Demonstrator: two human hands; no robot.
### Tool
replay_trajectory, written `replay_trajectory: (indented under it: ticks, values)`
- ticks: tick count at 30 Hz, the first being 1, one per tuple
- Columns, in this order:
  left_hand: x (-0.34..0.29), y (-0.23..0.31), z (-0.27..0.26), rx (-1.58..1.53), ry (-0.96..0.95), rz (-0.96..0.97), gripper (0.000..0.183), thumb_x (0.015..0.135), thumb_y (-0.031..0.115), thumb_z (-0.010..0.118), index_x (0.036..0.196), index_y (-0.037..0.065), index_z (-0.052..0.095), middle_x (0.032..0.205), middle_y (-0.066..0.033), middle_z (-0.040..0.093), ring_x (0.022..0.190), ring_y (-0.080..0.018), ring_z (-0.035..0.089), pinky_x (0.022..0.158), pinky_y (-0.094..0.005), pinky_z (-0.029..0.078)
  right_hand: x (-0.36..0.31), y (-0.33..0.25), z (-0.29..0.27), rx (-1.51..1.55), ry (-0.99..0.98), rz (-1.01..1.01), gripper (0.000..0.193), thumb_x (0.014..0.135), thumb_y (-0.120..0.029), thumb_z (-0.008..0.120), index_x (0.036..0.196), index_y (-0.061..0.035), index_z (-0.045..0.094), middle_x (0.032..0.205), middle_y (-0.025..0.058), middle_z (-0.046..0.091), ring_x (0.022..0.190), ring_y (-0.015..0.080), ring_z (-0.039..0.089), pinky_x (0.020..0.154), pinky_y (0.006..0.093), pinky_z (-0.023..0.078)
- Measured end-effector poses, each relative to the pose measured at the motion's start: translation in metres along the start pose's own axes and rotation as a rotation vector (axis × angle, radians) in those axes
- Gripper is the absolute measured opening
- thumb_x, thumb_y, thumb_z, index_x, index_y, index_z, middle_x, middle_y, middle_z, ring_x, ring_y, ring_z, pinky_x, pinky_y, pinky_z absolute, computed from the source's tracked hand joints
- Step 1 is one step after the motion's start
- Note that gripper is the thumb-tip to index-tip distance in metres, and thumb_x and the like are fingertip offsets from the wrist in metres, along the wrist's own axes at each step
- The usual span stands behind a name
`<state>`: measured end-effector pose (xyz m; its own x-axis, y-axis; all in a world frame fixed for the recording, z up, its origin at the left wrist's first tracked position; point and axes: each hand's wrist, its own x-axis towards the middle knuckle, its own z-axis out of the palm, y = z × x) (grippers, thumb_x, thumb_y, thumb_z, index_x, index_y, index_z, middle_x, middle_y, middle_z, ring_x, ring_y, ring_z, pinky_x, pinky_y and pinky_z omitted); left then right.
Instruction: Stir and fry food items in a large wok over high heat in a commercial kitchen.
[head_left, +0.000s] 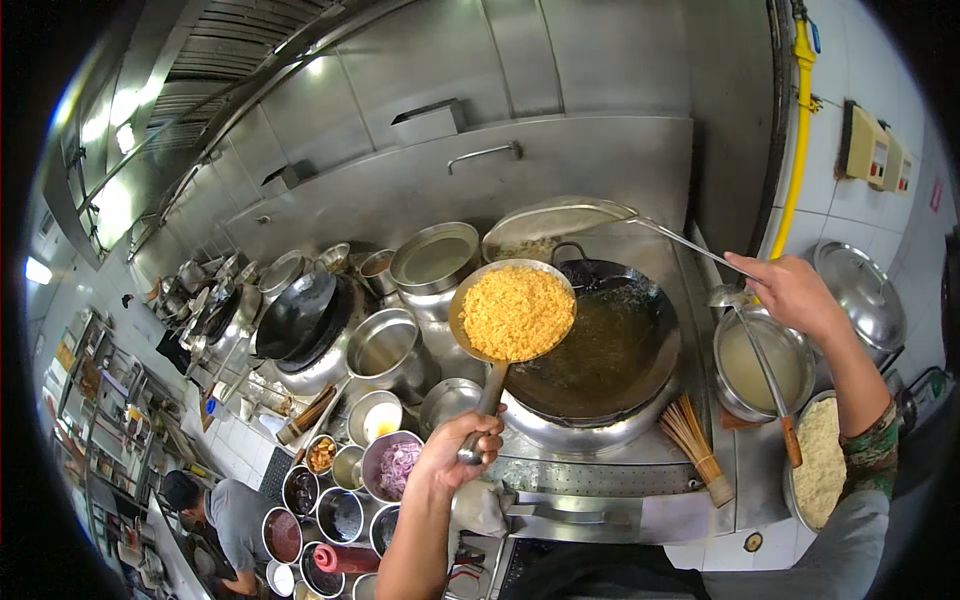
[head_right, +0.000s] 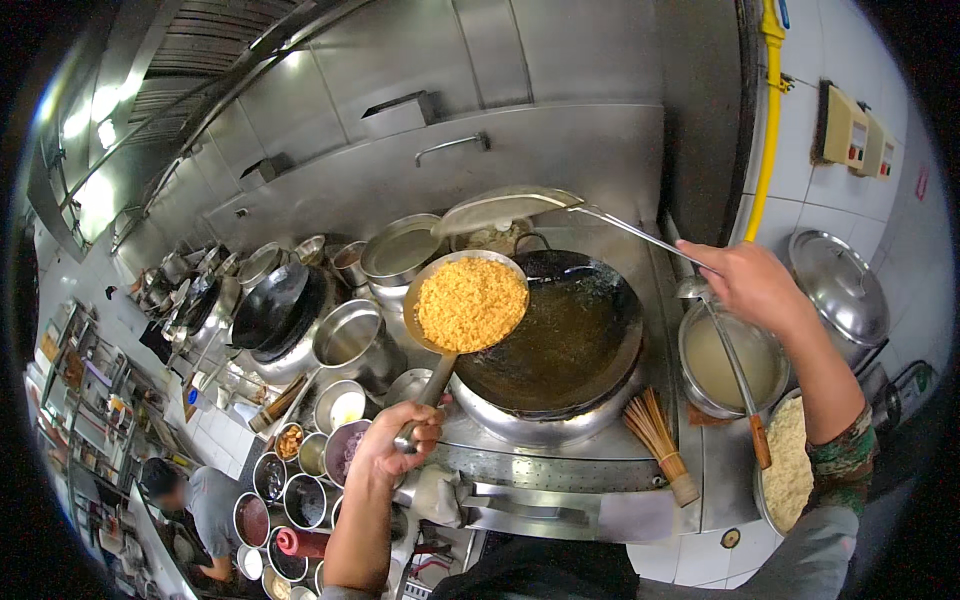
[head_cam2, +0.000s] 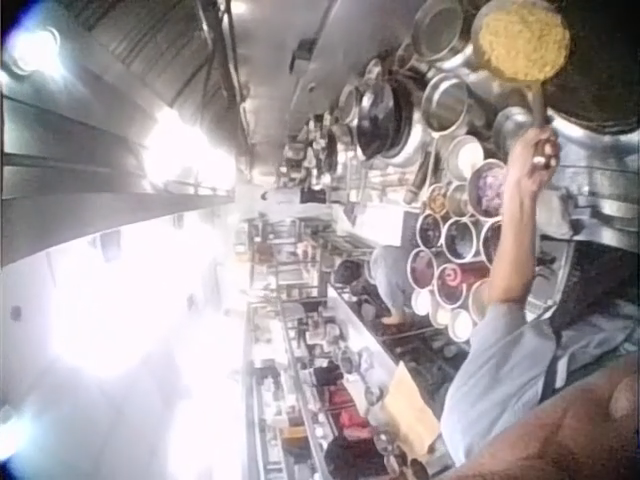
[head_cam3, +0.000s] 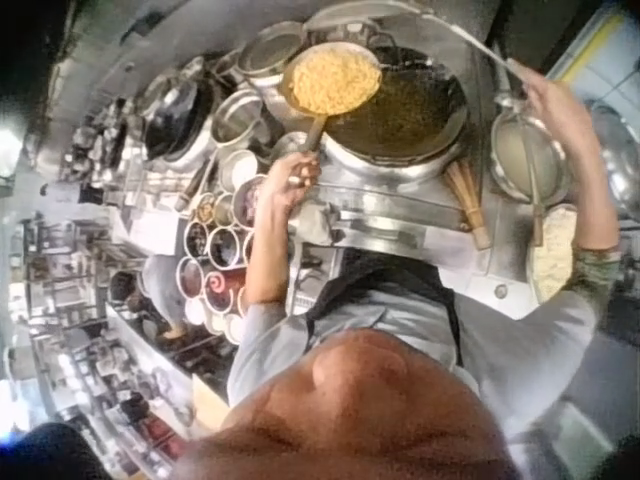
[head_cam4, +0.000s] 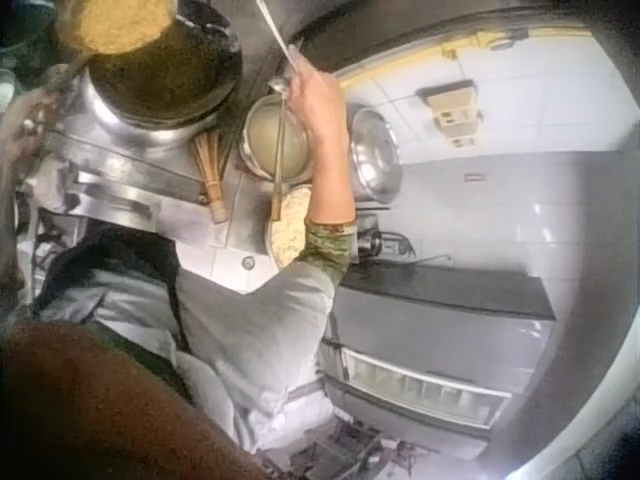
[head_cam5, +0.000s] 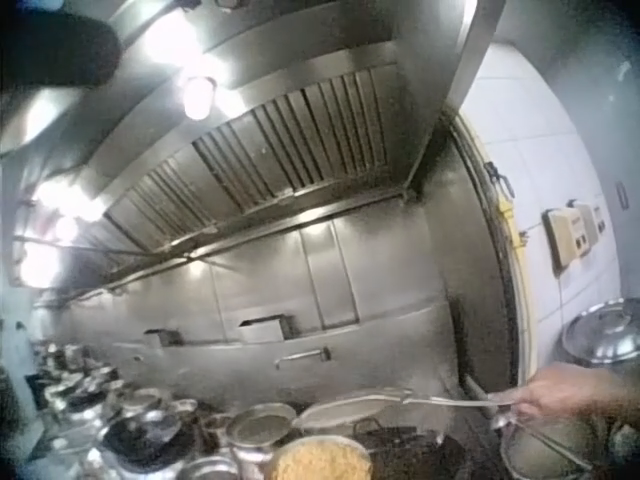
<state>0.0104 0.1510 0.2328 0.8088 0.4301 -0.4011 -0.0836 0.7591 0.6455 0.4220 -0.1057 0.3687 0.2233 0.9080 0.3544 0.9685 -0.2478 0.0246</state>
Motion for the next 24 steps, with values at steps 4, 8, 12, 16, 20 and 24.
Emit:
replay_trajectory:
  ticks: [4,8,12,16,20,24]
  values:
    - [0.029,-0.008,0.004,-0.060,-0.058,-0.048,0.032,0.090,0.004,0.060,0.120,-0.001,0.051,0.079,-0.0010,0.052,0.060,-0.0087,0.049,0.052,-0.0242,0.040,0.001,-0.030,0.018,-0.263,-0.190,0.013,0.061,0.084,-0.010,0.058,0.144,-0.0138,0.053,0.075,0.0197,0.067,0.071,0.0356,0.067,0.064,0.0483,0.054]
    - [0.055,-0.019,-0.001,-0.114,-0.081,-0.089,0.037,0.089,0.005,0.060,0.124,-0.003,0.050,0.082,-0.0023,0.054,0.060,-0.0081,0.049,0.051,-0.0235,0.039,-0.004,-0.027,0.038,-0.172,-0.114,0.024,0.057,0.087,-0.010,0.058,0.144,-0.0149,0.054,0.075,0.0212,0.067,0.074,0.0382,0.068,0.066,0.0502,0.053]
    - [0.057,-0.021,0.000,-0.094,-0.067,-0.093,0.044,0.089,0.008,0.060,0.129,-0.005,0.048,0.086,-0.0038,0.054,0.057,-0.0064,0.049,0.048,-0.0222,0.038,-0.012,-0.024,0.039,0.097,-0.111,0.170,0.041,0.092,-0.012,0.058,0.132,-0.0102,0.062,0.080,0.0241,0.067,0.081,0.0439,0.066,0.072,0.0538,0.051]
    - [0.042,-0.013,-0.003,-0.135,-0.139,-0.090,0.040,0.088,0.005,0.060,0.126,-0.004,0.050,0.080,-0.0013,0.051,0.059,-0.0084,0.049,0.051,-0.0234,0.039,-0.029,0.008,0.070,0.267,-0.146,0.294,0.018,0.096,-0.015,0.056,0.106,-0.0010,0.063,0.089,0.0276,0.066,0.090,0.0507,0.061,0.080,0.0563,0.048]
    - [0.020,0.001,-0.002,-0.092,-0.062,-0.053,0.038,0.088,0.005,0.060,0.124,-0.003,0.052,0.080,-0.0019,0.051,0.057,-0.0086,0.049,0.046,-0.0235,0.039,-0.051,0.040,0.119,0.166,-0.108,0.268,0.019,0.097,-0.014,0.055,0.099,0.0048,0.059,0.085,0.0286,0.065,0.081,0.0467,0.066,0.072,0.0534,0.052]
    - [-0.008,0.013,-0.002,-0.044,0.009,0.014,0.038,0.087,0.004,0.060,0.124,-0.003,0.053,0.080,-0.0034,0.052,0.056,-0.0098,0.050,0.044,-0.0250,0.039,-0.047,0.026,0.120,0.451,-0.438,0.524,0.021,0.099,-0.014,0.050,0.101,0.0053,0.058,0.075,0.0222,0.064,0.062,0.0325,0.067,0.055,0.0458,0.053]
